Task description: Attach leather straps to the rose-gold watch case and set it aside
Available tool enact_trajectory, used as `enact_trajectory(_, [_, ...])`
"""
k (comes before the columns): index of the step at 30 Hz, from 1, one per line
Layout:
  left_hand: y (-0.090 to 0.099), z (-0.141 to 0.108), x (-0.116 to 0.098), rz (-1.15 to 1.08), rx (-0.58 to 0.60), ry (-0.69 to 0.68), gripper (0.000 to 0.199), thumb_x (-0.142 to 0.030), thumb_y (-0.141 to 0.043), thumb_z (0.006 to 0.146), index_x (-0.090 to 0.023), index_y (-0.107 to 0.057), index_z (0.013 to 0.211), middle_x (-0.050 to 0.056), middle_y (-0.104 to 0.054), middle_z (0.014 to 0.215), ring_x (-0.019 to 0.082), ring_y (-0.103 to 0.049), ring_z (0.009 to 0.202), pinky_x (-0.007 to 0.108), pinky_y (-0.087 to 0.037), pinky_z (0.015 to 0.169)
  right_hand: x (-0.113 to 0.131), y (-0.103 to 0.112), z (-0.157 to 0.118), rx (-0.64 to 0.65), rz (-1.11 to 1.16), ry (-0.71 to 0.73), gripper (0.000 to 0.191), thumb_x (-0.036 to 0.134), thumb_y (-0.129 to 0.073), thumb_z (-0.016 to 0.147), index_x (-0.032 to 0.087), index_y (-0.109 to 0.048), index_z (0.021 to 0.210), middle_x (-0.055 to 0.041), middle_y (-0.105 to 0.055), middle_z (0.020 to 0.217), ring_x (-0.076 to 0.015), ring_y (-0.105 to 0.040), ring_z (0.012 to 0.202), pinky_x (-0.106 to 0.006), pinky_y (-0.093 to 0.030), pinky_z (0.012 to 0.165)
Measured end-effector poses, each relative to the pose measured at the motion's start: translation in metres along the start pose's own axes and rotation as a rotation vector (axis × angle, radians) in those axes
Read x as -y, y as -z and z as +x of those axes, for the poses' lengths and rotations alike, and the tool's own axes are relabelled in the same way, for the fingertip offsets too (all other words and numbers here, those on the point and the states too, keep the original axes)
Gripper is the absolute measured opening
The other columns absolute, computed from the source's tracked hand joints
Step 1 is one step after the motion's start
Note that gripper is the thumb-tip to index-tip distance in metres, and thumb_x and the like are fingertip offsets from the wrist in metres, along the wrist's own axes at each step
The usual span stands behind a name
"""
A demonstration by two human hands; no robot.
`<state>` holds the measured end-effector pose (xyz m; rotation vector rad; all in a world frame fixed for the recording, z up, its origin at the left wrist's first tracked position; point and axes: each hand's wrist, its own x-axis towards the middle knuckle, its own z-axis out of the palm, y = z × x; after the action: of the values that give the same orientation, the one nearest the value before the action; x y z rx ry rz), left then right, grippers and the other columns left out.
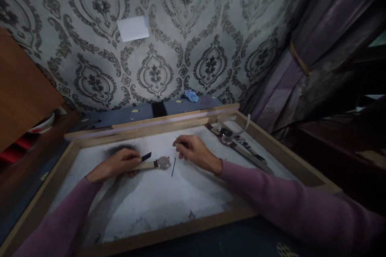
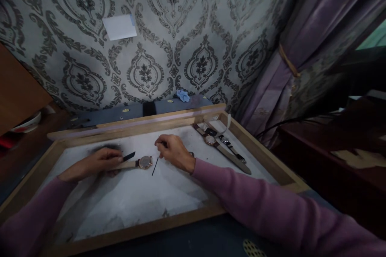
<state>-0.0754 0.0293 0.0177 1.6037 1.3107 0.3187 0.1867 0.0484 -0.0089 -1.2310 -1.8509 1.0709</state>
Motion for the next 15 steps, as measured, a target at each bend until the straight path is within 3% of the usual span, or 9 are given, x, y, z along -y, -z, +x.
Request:
enact_trajectory(3, [0.015, -0.002, 0.006, 0.200, -0.112, -0.046, 0.042, -0.058, -0.053, 0.076, -0.020, -0.051, 0.061, 0.001, -0.058, 0.055, 0.018, -0.058, 0.052, 0.024, -0.041, 0.049, -0.005, 0.013, -0.003, -0.026, -0.037, 0.025, 0.015, 0.020, -0.049, 0.081, 0.014, -0.062, 0.082, -0.0008, -0.061, 0.059, -0.0127, -0.060, 0.053, -0.021, -0.042, 0.049])
enact_trajectory(8, [0.033, -0.004, 0.016, 0.523, -0.319, 0.023, 0.033, -0.045, -0.036, 0.087, -0.021, -0.049, 0.067, 0.003, -0.064, 0.061, 0.020, -0.062, 0.056, 0.026, -0.043, 0.053, -0.027, 0.044, -0.019, -0.064, -0.117, 0.034, 0.017, 0.025, -0.049, 0.081, 0.014, -0.062, 0.085, -0.0014, -0.061, 0.059, -0.0135, -0.058, 0.047, -0.022, -0.042, 0.044])
enact_trajectory(11, [0.031, -0.004, 0.017, 0.694, -0.438, 0.062, 0.029, -0.036, -0.035, 0.089, -0.020, -0.054, 0.074, 0.005, -0.066, 0.069, 0.024, -0.064, 0.069, 0.029, -0.042, 0.060, -0.039, 0.058, -0.032, -0.075, -0.161, 0.020, 0.020, 0.025, -0.046, 0.083, 0.015, -0.061, 0.090, -0.0002, -0.060, 0.056, -0.0134, -0.058, 0.045, -0.022, -0.042, 0.042])
enact_trajectory(15, [0.020, 0.000, 0.019, 0.903, -0.535, 0.102, 0.028, -0.031, -0.037, 0.091, -0.018, -0.061, 0.088, 0.012, -0.069, 0.091, 0.031, -0.063, 0.092, 0.035, -0.043, 0.071, -0.043, 0.062, -0.047, -0.097, -0.226, 0.022, 0.031, 0.022, -0.039, 0.089, 0.015, -0.057, 0.113, 0.0002, -0.063, 0.064, -0.0124, -0.059, 0.047, -0.021, -0.045, 0.044])
